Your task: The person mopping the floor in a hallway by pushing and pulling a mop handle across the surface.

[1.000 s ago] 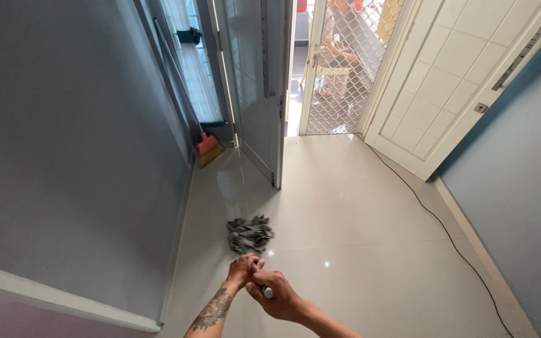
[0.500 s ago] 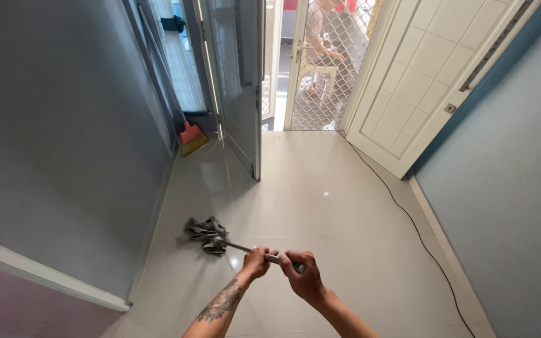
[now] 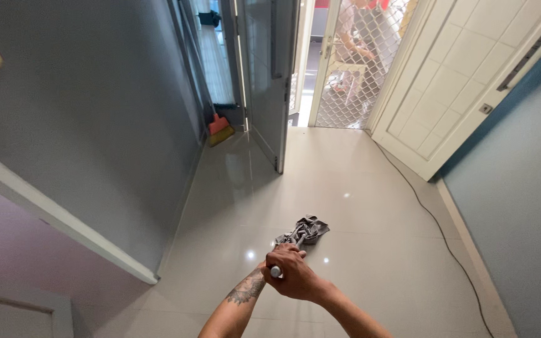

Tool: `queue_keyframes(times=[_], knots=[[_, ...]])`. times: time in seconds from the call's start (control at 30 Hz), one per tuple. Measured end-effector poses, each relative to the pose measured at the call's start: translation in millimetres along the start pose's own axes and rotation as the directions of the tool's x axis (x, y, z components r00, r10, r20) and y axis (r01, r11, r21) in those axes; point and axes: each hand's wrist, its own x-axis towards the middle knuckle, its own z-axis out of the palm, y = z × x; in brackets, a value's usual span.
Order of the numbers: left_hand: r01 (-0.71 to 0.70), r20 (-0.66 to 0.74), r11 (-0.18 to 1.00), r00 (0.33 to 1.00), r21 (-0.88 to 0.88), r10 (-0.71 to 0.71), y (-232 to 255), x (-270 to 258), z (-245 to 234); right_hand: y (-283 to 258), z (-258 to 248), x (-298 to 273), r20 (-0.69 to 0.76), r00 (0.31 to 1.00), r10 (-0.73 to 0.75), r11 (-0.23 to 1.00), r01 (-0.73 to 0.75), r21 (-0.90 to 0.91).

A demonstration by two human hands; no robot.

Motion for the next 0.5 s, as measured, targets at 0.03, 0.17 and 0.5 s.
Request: queue_keyframes(times=[0.03,0.17,0.5], knots=[[0.02,0.003,0.999,1.0,0.028,-0.02,-4.9,-12.0,-13.0,-1.8,13.4,2.6,0.003,1.0,-0.014,1.0,0.014,0.02],[0.103,-0.004,0.968,0.995,0.23,-0.105,-21.6,-53.5,-58.7,-9.1,56.5,9.4,0.089,0.986,0.141,0.976,-0.154,0.152],[0.423,-0.144,0.775,0.903,0.47,-0.406,-31.9,-142.0,-131.2,6.5,119.8,-15.3,-0.062,0.979,0.195,0.904,-0.155,0.398]])
